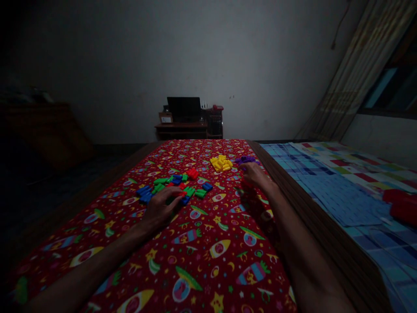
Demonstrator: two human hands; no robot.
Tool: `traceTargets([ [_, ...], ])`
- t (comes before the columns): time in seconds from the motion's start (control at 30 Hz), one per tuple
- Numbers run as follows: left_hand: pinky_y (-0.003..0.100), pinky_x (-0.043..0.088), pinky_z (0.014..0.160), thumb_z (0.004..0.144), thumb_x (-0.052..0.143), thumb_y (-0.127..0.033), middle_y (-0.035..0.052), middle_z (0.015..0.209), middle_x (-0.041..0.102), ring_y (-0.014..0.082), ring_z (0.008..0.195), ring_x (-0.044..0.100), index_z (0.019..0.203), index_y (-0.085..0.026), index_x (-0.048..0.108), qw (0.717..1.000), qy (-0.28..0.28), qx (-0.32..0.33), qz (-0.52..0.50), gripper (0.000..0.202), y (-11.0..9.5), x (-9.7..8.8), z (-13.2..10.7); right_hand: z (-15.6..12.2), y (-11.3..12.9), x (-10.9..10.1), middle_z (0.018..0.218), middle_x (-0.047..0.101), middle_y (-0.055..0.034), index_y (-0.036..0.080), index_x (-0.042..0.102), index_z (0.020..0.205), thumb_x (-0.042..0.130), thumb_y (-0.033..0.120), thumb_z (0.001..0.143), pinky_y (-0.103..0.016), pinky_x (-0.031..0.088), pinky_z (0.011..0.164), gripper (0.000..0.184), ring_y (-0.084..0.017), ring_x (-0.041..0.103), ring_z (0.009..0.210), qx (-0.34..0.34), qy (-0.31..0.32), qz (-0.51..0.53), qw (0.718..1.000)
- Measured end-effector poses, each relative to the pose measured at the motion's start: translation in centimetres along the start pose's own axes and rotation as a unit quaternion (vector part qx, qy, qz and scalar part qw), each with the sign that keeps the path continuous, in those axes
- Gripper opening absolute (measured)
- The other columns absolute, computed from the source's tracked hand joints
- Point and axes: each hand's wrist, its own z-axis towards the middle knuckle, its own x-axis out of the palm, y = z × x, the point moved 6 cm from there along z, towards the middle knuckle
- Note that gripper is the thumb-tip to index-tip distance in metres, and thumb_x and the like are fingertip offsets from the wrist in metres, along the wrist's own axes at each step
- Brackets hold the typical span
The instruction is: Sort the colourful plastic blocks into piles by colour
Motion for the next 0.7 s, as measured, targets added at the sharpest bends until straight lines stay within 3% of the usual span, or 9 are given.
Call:
traceTargets([
  [0.1,0.037,0.048,0.090,0.086,0.061,-0.032,0.0052,0.095,0.068,0.0221,0.096,0.061,0.087,-0.021,0.069,0.998,-0.052,-0.005,-0.029,0.013,-0.3,-0.8,0.4,-0.3,5.6,0.7,0.092,0.073,-0.0104,0.013,0.072,0.106,0.049,0.012,0.082,-0.025,0.045,0.071,0.033,-0.017,0.064,0.077,-0.069,-0.022,0.100,0.992],
  [0.2,0.032,0.051,0.079,0.083,0.064,-0.033,0.0035,0.088,0.066,0.0200,0.086,0.062,0.085,-0.023,0.071,0.994,-0.075,-0.043,-0.060,0.013,-0.6,-1.0,0.5,-1.8,12.1,2.9,0.089,0.071,-0.0076,0.014,0.067,0.114,0.050,0.027,0.089,-0.022,0.041,0.063,0.033,-0.013,0.058,0.069,-0.203,0.051,0.222,0.952],
  [0.27,0.030,0.052,0.073,0.083,0.064,-0.032,0.0023,0.083,0.067,0.0181,0.078,0.063,0.086,-0.023,0.071,0.991,-0.065,-0.059,-0.097,0.012,-0.8,-0.6,0.5,-3.0,15.0,4.2,0.082,0.068,-0.0047,0.013,0.062,0.120,0.053,0.025,0.088,-0.021,0.038,0.061,0.036,-0.010,0.052,0.064,-0.270,0.084,0.241,0.928],
  [0.33,0.029,0.052,0.072,0.083,0.064,-0.032,0.0020,0.081,0.070,0.0177,0.075,0.064,0.085,-0.023,0.071,0.989,-0.056,-0.071,-0.120,0.012,-0.8,-0.3,0.4,-3.6,16.0,5.0,0.073,0.063,-0.0016,0.012,0.064,0.114,0.052,0.016,0.084,-0.020,0.034,0.059,0.033,-0.008,0.046,0.059,-0.286,0.082,0.231,0.926],
  [0.5,0.030,0.053,0.073,0.084,0.061,-0.036,0.0025,0.083,0.074,0.0189,0.077,0.067,0.080,-0.022,0.071,0.986,-0.022,-0.103,-0.127,0.018,-0.4,0.2,0.2,-2.4,13.3,4.7,0.061,0.052,0.0027,0.011,0.067,0.080,0.050,0.008,0.073,-0.020,0.026,0.054,0.019,-0.007,0.039,0.054,-0.243,0.069,0.160,0.954],
  [0.6,0.029,0.053,0.075,0.087,0.056,-0.037,0.0030,0.084,0.074,0.0188,0.079,0.067,0.081,-0.021,0.071,0.989,-0.016,-0.095,-0.114,0.022,-0.5,0.0,0.4,-0.6,9.2,2.0,0.058,0.049,0.0020,0.011,0.064,0.069,0.048,0.010,0.074,-0.021,0.025,0.053,0.018,-0.008,0.039,0.053,-0.169,0.039,0.104,0.979],
  [0.7,0.029,0.052,0.077,0.089,0.052,-0.035,0.0045,0.087,0.073,0.0191,0.083,0.068,0.084,-0.019,0.070,0.992,-0.006,-0.086,-0.096,0.024,-0.6,0.0,0.4,0.1,3.4,-1.6,0.059,0.055,-0.0003,0.012,0.066,0.067,0.048,0.010,0.072,-0.021,0.027,0.054,0.019,-0.009,0.044,0.055,-0.062,-0.005,0.048,0.997],
])
